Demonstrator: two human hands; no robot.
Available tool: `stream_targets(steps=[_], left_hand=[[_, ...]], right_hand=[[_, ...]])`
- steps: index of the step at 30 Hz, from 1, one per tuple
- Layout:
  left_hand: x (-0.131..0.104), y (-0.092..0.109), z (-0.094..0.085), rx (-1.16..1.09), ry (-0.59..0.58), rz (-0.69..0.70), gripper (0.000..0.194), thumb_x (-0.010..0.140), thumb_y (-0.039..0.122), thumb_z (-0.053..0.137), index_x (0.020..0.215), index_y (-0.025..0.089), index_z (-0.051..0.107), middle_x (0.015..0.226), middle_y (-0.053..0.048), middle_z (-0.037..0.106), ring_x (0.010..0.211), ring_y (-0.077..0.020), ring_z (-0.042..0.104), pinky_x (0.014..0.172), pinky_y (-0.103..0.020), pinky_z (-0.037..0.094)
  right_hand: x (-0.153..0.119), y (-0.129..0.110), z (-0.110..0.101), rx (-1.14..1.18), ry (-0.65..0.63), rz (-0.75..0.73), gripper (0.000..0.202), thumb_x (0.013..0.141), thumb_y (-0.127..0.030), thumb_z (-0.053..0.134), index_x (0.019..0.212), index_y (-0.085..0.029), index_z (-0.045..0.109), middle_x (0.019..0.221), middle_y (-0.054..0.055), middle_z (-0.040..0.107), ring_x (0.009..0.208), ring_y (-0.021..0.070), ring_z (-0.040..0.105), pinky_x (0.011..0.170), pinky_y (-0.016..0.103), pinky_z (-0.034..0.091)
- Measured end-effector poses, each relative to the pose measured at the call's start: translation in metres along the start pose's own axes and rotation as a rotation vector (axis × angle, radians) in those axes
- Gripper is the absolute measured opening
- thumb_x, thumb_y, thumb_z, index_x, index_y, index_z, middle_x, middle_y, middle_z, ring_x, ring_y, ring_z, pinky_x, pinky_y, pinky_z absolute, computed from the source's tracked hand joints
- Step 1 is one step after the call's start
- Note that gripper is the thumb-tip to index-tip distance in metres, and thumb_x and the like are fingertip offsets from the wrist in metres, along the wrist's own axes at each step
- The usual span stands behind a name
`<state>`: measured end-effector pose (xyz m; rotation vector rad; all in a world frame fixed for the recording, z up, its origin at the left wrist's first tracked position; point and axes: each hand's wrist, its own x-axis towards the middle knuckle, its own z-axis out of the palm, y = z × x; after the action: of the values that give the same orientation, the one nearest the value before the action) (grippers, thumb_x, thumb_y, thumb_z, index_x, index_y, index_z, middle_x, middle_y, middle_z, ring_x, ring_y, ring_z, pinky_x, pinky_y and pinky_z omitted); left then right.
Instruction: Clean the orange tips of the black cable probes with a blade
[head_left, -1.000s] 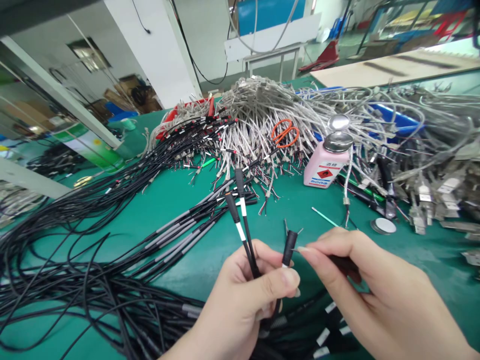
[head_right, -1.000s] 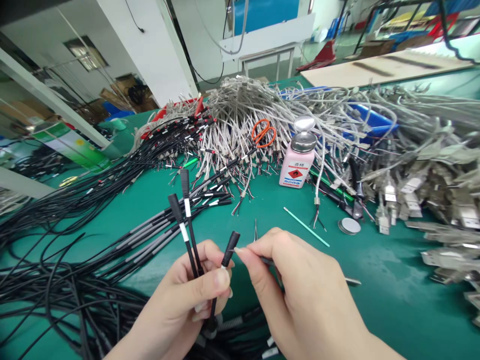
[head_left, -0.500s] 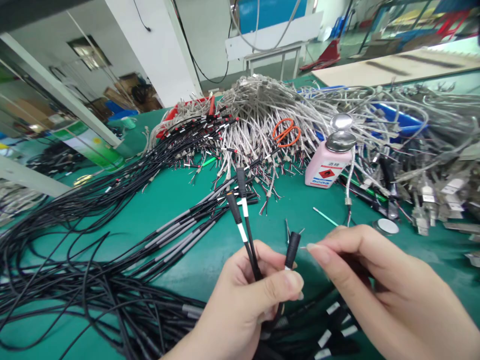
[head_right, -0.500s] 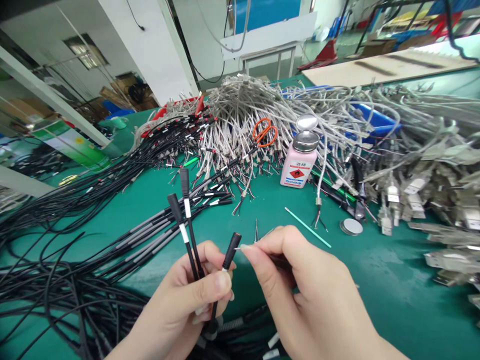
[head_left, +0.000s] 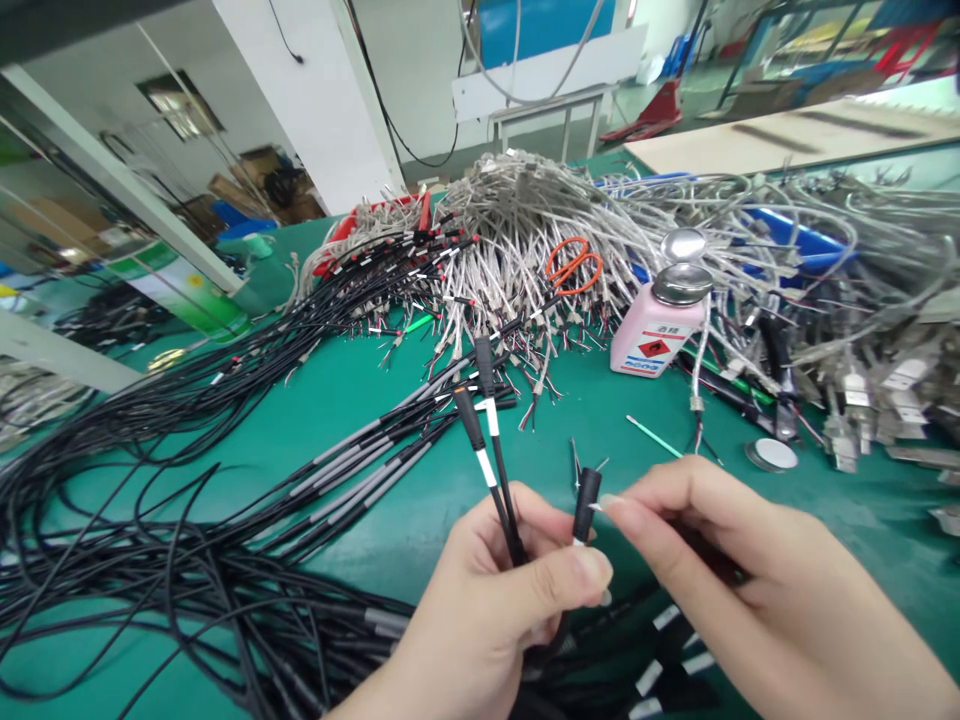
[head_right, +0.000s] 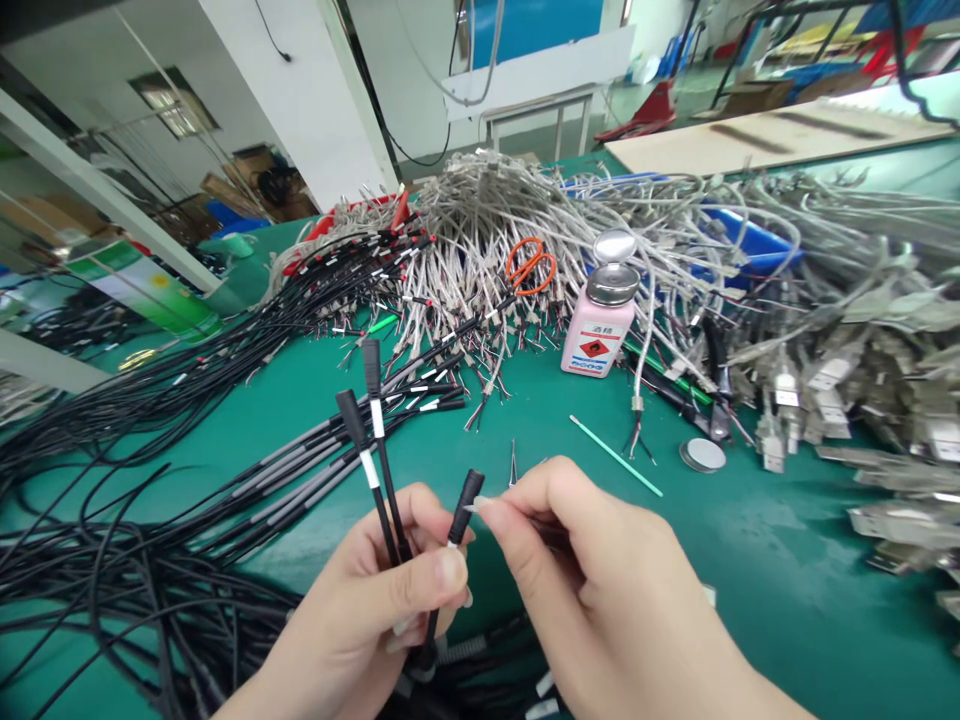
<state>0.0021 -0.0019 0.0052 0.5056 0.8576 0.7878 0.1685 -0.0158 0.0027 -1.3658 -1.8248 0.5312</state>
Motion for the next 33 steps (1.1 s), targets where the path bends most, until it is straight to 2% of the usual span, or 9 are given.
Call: stream_targets(steps=[2, 7, 15, 21, 23, 26, 28, 31, 33], left_hand=[[0.001, 0.0, 0.0, 0.003, 0.006, -0.003, 0.031, 0.062, 0.023, 0.085, 0.072, 0.016, 0.057, 0.046, 0.008, 0.052, 0.042, -0.0012, 0.036, 0.041, -0.016, 0.018], [0.002, 0.001, 0.0, 0.014, 0.006, -0.002, 0.03, 0.063, 0.025, 0.085, 0.071, 0.016, 0.057, 0.048, 0.006, 0.056, 0.041, -0.0012, 0.035, 0.041, -0.016, 0.018], [-0.001, 0.001, 0.0, 0.025, 0.016, -0.005, 0.032, 0.062, 0.026, 0.085, 0.07, 0.016, 0.056, 0.049, 0.006, 0.054, 0.042, -0.0016, 0.035, 0.041, -0.017, 0.018], [0.001, -0.001, 0.0, 0.063, 0.015, -0.013, 0.033, 0.063, 0.03, 0.085, 0.076, 0.016, 0.059, 0.053, 0.005, 0.056, 0.043, -0.0018, 0.033, 0.043, -0.019, 0.017], [0.002, -0.004, -0.002, 0.096, -0.036, 0.006, 0.031, 0.069, 0.037, 0.081, 0.083, 0.016, 0.064, 0.06, 0.003, 0.058, 0.046, -0.0028, 0.034, 0.044, -0.019, 0.018], [0.006, -0.01, -0.008, 0.18, -0.149, 0.053, 0.036, 0.078, 0.047, 0.071, 0.1, 0.019, 0.071, 0.064, 0.003, 0.051, 0.052, -0.0056, 0.039, 0.049, -0.021, 0.024], [0.008, -0.014, -0.012, 0.256, -0.189, 0.087, 0.042, 0.081, 0.05, 0.066, 0.11, 0.021, 0.071, 0.063, 0.003, 0.049, 0.056, -0.0082, 0.042, 0.054, -0.023, 0.03], [0.009, -0.018, -0.015, 0.356, -0.219, 0.139, 0.047, 0.083, 0.053, 0.063, 0.116, 0.02, 0.069, 0.062, 0.001, 0.054, 0.063, -0.0116, 0.048, 0.066, -0.027, 0.036], [0.008, -0.018, -0.015, 0.388, -0.244, 0.143, 0.044, 0.085, 0.053, 0.061, 0.108, 0.018, 0.073, 0.063, -0.001, 0.057, 0.064, -0.0131, 0.05, 0.069, -0.027, 0.037]], right_hand=[[0.001, 0.0, -0.002, 0.051, -0.044, 0.037, 0.019, 0.096, -0.027, 0.05, 0.077, -0.026, 0.053, 0.059, -0.01, 0.06, 0.046, 0.0067, 0.057, 0.041, 0.013, 0.044], [0.004, -0.001, -0.002, -0.073, 0.107, -0.013, 0.015, 0.095, -0.03, 0.052, 0.08, -0.026, 0.053, 0.061, -0.008, 0.062, 0.047, 0.0084, 0.059, 0.041, 0.016, 0.044], [0.001, -0.003, 0.0, -0.104, 0.12, -0.069, 0.011, 0.093, -0.023, 0.053, 0.083, -0.024, 0.052, 0.065, -0.006, 0.063, 0.048, 0.0086, 0.057, 0.047, 0.019, 0.044], [0.002, -0.003, -0.008, 0.107, -0.055, 0.052, 0.018, 0.094, -0.03, 0.053, 0.077, -0.026, 0.056, 0.061, -0.007, 0.061, 0.048, 0.0087, 0.057, 0.042, 0.014, 0.046], [0.002, 0.0, -0.011, 0.142, 0.027, 0.042, 0.016, 0.093, -0.032, 0.054, 0.079, -0.027, 0.058, 0.063, -0.006, 0.062, 0.05, 0.009, 0.058, 0.044, 0.012, 0.048], [0.002, 0.004, -0.015, 0.167, 0.202, 0.08, 0.007, 0.09, -0.036, 0.059, 0.094, -0.031, 0.06, 0.069, -0.006, 0.065, 0.054, 0.0088, 0.061, 0.046, 0.008, 0.049], [0.004, 0.004, -0.017, 0.178, 0.231, 0.144, 0.011, 0.087, -0.038, 0.063, 0.096, -0.032, 0.063, 0.072, -0.006, 0.067, 0.055, 0.0084, 0.063, 0.047, 0.006, 0.049], [0.008, 0.0, -0.019, 0.279, 0.122, 0.237, 0.012, 0.086, -0.04, 0.064, 0.086, -0.029, 0.069, 0.077, -0.004, 0.071, 0.064, 0.0112, 0.068, 0.056, 0.01, 0.054], [0.011, -0.004, -0.018, 0.423, -0.009, 0.3, 0.016, 0.086, -0.041, 0.064, 0.089, -0.028, 0.072, 0.083, -0.001, 0.073, 0.073, 0.0143, 0.07, 0.065, 0.015, 0.057]])
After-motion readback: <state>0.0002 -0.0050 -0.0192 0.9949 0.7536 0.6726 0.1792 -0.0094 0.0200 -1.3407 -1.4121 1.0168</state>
